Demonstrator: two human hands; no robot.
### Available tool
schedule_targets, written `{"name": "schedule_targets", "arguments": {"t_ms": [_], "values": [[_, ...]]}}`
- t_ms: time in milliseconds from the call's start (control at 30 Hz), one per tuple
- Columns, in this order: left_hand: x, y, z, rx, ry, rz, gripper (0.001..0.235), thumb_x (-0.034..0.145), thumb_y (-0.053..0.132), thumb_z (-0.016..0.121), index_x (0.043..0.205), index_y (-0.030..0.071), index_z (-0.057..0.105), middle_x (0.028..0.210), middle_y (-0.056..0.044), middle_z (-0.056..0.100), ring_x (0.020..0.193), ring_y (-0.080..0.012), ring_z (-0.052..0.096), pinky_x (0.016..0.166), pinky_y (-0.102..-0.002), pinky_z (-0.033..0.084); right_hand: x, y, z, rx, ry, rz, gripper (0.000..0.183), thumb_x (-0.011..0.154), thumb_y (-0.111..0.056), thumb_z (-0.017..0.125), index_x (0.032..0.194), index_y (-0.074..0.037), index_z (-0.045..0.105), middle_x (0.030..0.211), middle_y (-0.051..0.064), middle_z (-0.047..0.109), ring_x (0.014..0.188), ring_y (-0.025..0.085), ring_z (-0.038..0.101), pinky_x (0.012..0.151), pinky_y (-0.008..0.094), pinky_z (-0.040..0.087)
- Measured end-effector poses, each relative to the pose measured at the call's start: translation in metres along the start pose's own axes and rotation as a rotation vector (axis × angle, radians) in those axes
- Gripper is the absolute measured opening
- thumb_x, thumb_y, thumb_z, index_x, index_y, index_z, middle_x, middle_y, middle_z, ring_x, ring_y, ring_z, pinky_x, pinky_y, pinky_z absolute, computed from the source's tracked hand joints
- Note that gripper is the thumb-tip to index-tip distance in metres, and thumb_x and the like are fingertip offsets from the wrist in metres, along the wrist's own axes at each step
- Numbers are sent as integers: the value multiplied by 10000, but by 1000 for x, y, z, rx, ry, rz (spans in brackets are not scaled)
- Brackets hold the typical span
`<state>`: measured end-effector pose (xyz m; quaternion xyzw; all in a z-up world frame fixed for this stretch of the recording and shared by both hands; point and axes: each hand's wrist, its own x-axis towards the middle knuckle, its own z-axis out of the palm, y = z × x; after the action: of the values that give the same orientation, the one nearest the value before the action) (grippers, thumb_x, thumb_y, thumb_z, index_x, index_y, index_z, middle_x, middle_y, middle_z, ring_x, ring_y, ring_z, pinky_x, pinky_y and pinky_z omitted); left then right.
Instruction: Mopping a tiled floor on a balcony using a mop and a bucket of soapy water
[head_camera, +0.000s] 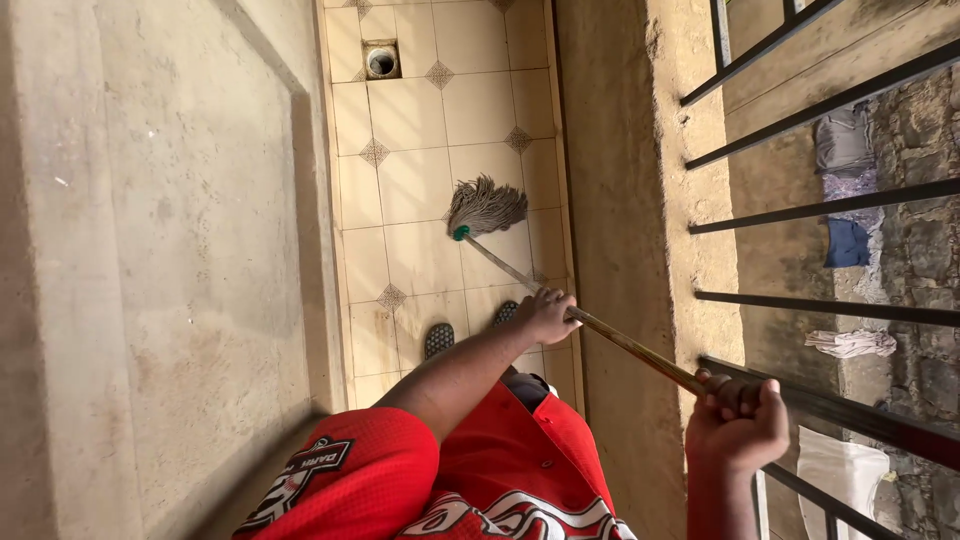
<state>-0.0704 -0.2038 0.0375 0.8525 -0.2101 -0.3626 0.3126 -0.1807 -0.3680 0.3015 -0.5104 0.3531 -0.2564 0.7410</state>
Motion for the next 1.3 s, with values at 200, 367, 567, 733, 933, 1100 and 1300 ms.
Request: {"name": "schedule_targets", "arguments": {"t_ms": [200, 367, 567, 733, 933, 1100, 1300], "values": [[-60, -75, -18, -2, 22, -98, 462, 980, 452, 521, 1351, 178, 509, 1453, -114, 495, 1374, -325, 401, 987, -542, 478, -49, 71, 7, 104, -56, 81, 369, 920, -217, 428, 574, -214, 299, 511, -20, 244, 538, 153, 336, 846, 387, 488], [-100, -155, -8, -35, 63, -134, 422, 1010, 429, 498, 1313, 139, 550, 1460, -113, 487, 1434, -313, 357, 1094, -545, 429, -96, 111, 34, 78, -161, 92, 371, 917, -97, 369, 571, -173, 259, 523, 16, 226, 521, 168, 305, 786, 424, 500], [-119, -203, 39, -159, 204, -200, 342, 974, 371, 566, 1193, 199, 367, 1335, -140, 404, 1415, -423, 314, 1106, -648, 456, -89, 121, 51, 93, -553, 13, 485, 972, -118, 482, 517, -144, 315, 491, 20, 181, 512, 192, 209, 689, 435, 457], [-124, -150, 42, -241, 170, -317, 553, 941, 571, 513, 1292, 193, 312, 1455, -187, 323, 1462, -446, 232, 1256, -541, 206, -68, 63, 88, 66, -779, 37, 498, 972, -92, 486, 529, -160, 267, 501, -10, 125, 472, 166, 157, 550, 364, 338], [-83, -77, 60, -449, 288, -254, 541, 1025, 582, 387, 1273, 119, 262, 1349, -197, 310, 1448, -434, 228, 1257, -516, 69, -27, 14, 102, -100, -1014, 13, 520, 977, -117, 506, 503, -153, 296, 482, 11, 179, 497, 169, 192, 553, 331, 382], [-14, -43, 71, -567, 423, -284, 680, 1028, 715, 375, 1311, 115, 227, 1420, -150, 202, 1526, -332, 37, 1267, -466, -56, -12, -22, 95, -209, -1155, -129, 513, 997, -92, 501, 513, -146, 342, 482, 17, 262, 489, 175, 257, 534, 308, 367], [69, -12, 105, -500, 679, -84, 767, 988, 627, 567, 1368, 53, 230, 1507, -256, 200, 1520, -413, 99, 1281, -525, 35, 13, -41, 55, -371, -1211, -310, 509, 1035, -112, 462, 532, -129, 391, 506, 33, 334, 520, 212, 332, 574, 336, 410]]}}
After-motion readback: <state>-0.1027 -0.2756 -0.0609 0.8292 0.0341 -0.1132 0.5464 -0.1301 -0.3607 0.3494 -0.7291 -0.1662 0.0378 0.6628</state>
